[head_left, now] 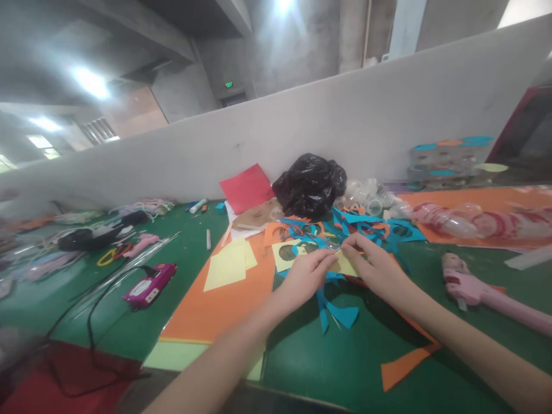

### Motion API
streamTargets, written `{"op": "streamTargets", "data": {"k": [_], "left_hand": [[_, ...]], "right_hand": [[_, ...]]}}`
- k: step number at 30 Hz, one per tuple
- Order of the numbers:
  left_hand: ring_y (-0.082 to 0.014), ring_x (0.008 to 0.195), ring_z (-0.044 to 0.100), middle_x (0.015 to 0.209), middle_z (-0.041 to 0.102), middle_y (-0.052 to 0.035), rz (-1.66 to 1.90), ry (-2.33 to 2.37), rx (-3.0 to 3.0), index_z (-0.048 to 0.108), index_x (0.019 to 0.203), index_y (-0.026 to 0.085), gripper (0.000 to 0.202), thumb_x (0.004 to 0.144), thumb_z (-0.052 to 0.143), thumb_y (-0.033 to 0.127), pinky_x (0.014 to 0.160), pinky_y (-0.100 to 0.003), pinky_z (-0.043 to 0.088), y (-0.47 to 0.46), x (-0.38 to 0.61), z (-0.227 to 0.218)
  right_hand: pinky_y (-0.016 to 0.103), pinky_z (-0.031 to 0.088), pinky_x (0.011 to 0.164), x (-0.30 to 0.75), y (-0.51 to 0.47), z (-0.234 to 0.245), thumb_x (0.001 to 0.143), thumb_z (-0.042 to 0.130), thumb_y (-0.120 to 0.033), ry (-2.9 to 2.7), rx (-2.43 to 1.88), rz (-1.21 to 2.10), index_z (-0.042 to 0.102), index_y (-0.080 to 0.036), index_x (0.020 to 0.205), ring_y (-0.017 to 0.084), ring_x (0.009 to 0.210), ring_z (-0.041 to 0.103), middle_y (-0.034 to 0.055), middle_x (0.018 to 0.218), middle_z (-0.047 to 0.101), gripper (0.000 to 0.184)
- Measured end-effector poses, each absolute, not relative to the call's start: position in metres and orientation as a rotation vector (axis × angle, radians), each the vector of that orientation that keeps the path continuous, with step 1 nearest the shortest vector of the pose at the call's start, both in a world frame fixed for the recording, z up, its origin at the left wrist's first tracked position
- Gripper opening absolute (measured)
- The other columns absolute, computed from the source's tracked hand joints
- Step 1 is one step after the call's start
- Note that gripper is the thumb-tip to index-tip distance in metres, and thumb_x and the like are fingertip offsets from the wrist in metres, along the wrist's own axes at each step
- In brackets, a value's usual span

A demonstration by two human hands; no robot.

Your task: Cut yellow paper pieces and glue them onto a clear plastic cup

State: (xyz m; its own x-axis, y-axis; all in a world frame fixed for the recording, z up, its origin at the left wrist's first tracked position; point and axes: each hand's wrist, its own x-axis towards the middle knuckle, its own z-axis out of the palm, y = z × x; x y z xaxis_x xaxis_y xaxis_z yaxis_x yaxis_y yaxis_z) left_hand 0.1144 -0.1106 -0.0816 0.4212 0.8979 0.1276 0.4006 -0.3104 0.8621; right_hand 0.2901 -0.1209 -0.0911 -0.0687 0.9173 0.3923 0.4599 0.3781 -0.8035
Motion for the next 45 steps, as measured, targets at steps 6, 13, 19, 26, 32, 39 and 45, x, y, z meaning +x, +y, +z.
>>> {"op": "streamTargets", "data": {"k": [6, 13, 19, 26, 32, 39, 45], "left_hand": [[-0.0104, 0.044, 0.045, 0.051, 0.048, 0.0066, 0.783, 1.026, 1.81, 0.063, 0.102, 0.02, 0.037, 0.098, 0.037, 0.045, 0.051, -0.023, 0.039, -0.107, 0.116, -0.091], [-0.0121, 0.051, 0.055, 0.066, 0.06, 0.0039, 0.863, 0.964, 1.707, 0.055, 0.095, 0.021, 0.028, 0.097, 0.042, 0.046, 0.054, -0.026, 0.048, -0.105, 0.114, -0.091], [-0.0152, 0.064, 0.063, 0.067, 0.063, 0.0024, 1.011, 1.105, 1.652, 0.05, 0.079, 0.021, 0.032, 0.095, 0.046, 0.048, 0.068, -0.028, 0.05, -0.104, 0.107, -0.083], [-0.0144, 0.069, 0.062, 0.07, 0.061, 0.0022, 1.125, 1.139, 1.631, 0.055, 0.082, 0.021, 0.031, 0.094, 0.049, 0.049, 0.066, -0.026, 0.05, -0.096, 0.104, -0.087], [-0.0129, 0.06, 0.063, 0.068, 0.063, 0.0016, 1.152, 1.087, 1.459, 0.057, 0.083, 0.019, 0.02, 0.088, 0.06, 0.038, 0.062, -0.026, 0.054, -0.09, 0.104, -0.085], [-0.0098, 0.057, 0.061, 0.062, 0.06, 0.0018, 1.191, 1.105, 1.39, 0.058, 0.073, 0.015, 0.029, 0.083, 0.069, 0.04, 0.06, -0.024, 0.055, -0.088, 0.103, -0.077], [-0.0146, 0.071, 0.066, 0.077, 0.064, -0.0007, 1.109, 0.989, 1.375, 0.057, 0.097, 0.017, 0.032, 0.082, 0.071, 0.04, 0.056, -0.026, 0.058, -0.086, 0.1, -0.081]], "right_hand": [[0.026, 0.038, 0.058, 0.292, -0.116, -0.091, 0.092, 0.041, -0.051, -1.657, -1.277, 0.578, 0.052, -0.02, 0.08, 0.015, 0.064, 0.047, 0.0004, 0.07, 0.052, 0.034], [0.024, 0.036, 0.054, 0.294, -0.113, -0.089, 0.088, 0.047, -0.059, -1.552, -1.269, 0.673, 0.051, -0.02, 0.077, 0.014, 0.061, 0.045, -0.0009, 0.067, 0.049, 0.041], [0.025, 0.041, 0.062, 0.296, -0.113, -0.087, 0.086, 0.05, -0.064, -1.663, -1.231, 0.784, 0.057, -0.019, 0.081, 0.016, 0.07, 0.051, 0.0008, 0.074, 0.055, 0.046], [0.026, 0.044, 0.064, 0.294, -0.118, -0.089, 0.089, 0.054, -0.062, -1.698, -1.163, 0.957, 0.059, -0.019, 0.083, 0.015, 0.066, 0.054, 0.0004, 0.07, 0.058, 0.044], [0.026, 0.046, 0.069, 0.294, -0.117, -0.087, 0.089, 0.057, -0.06, -1.662, -1.167, 0.947, 0.062, -0.018, 0.083, 0.016, 0.07, 0.059, 0.0012, 0.073, 0.062, 0.042], [0.027, 0.046, 0.069, 0.294, -0.116, -0.09, 0.091, 0.053, -0.057, -1.714, -1.169, 0.925, 0.061, -0.018, 0.082, 0.015, 0.07, 0.059, 0.0014, 0.073, 0.064, 0.042], [0.032, 0.053, 0.073, 0.297, -0.109, -0.096, 0.08, 0.06, -0.07, -1.591, -1.192, 0.979, 0.062, -0.018, 0.082, 0.019, 0.071, 0.065, 0.0043, 0.073, 0.067, 0.052]]}}
